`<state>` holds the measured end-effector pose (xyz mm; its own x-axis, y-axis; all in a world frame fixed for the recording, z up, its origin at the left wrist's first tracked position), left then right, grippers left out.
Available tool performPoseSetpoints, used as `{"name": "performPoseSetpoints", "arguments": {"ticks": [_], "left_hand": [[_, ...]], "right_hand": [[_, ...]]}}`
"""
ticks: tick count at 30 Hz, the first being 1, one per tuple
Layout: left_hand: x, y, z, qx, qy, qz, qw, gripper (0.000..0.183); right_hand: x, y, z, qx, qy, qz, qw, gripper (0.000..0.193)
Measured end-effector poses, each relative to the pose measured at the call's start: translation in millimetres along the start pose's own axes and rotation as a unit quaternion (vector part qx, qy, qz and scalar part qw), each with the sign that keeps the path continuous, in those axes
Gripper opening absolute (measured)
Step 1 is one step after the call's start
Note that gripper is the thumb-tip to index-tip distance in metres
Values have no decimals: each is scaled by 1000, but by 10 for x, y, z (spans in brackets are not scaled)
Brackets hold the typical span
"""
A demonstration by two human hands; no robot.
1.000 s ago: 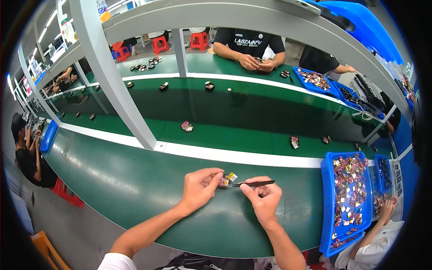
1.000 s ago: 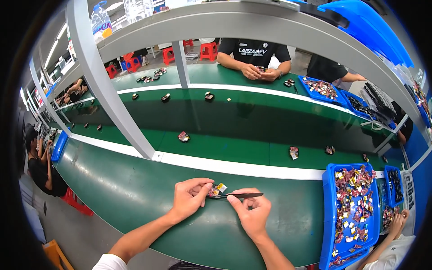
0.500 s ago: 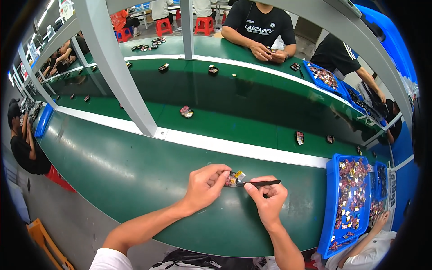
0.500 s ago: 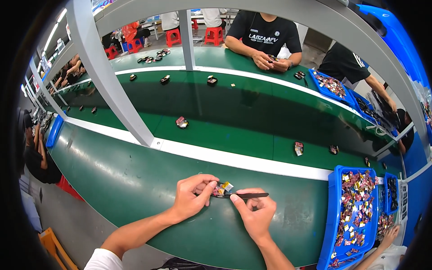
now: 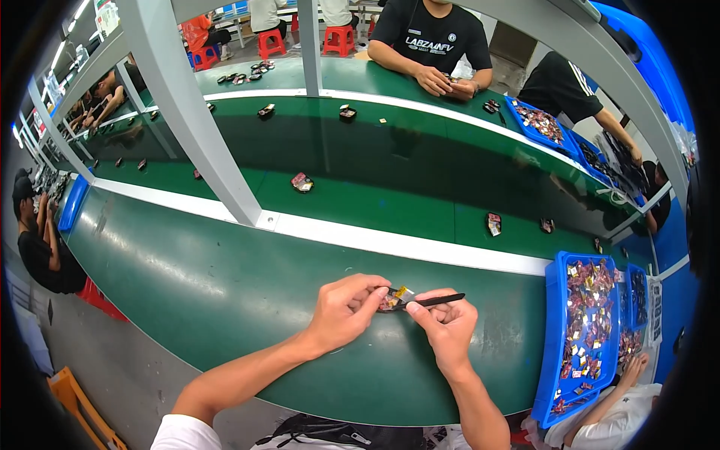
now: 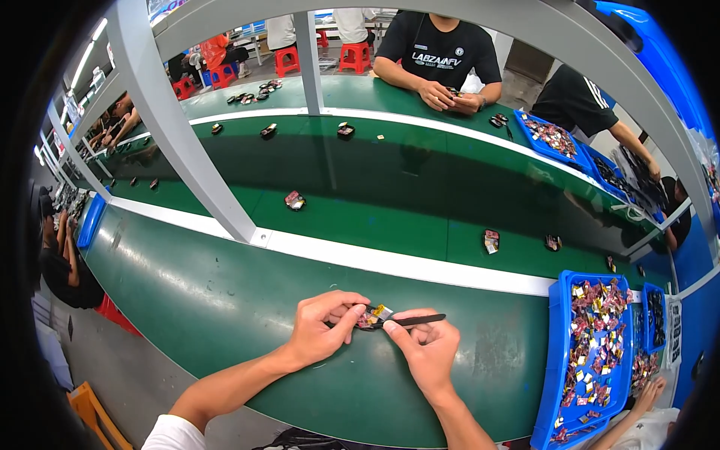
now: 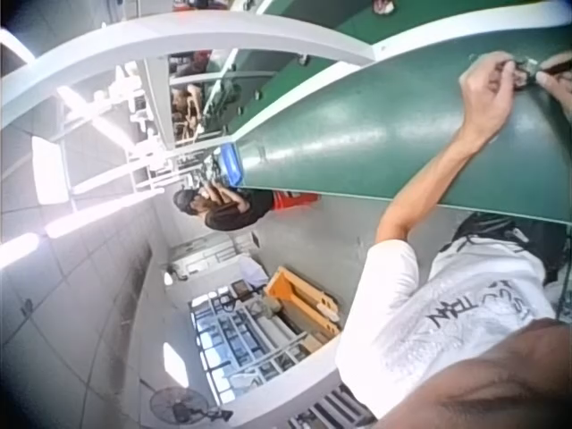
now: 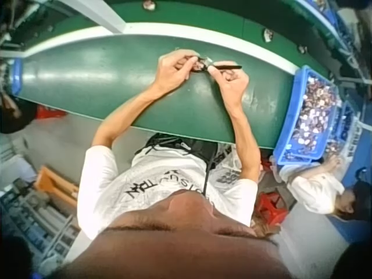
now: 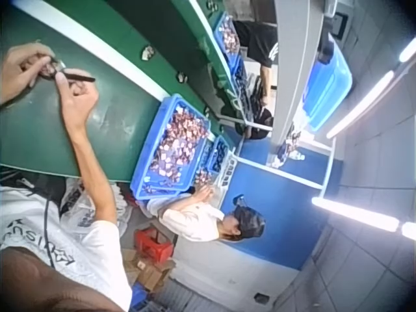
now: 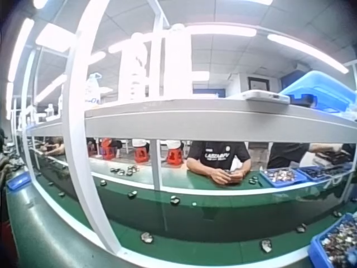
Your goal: The recorder is using tweezers to assemble small electronic components on a workbench in a factory setting.
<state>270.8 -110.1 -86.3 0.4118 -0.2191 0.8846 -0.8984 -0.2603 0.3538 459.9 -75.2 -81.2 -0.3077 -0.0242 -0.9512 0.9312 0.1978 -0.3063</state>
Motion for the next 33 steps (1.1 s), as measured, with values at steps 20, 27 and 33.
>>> {"name": "performPoseSetpoints", "arguments": {"ticks": [20,27,33], "left_hand": [[1,39,-10,-43,64,90,993,15],[-64,100,-61,-144,147,157,966,22],[-109,163,-99,-203,127,225,944,29]], "right_hand": [[20,-7,-6,-16,-24,-41,999,13],[-35,-1,-6,-18,-53,-57,997,14],[-64,-19,2,-10,-48,-66,997,14]]}}
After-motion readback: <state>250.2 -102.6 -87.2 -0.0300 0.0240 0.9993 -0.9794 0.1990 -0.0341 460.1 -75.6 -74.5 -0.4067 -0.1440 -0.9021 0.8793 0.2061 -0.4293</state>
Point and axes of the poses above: each hand's wrist, its own z-axis away from the middle knuckle, its own y-axis out of the back of the hand, x = y × z, the point moved 2 cm from there along -z, towards the middle knuckle, and after that the axes turned 12 degrees about -z, right-handed, at the moved point
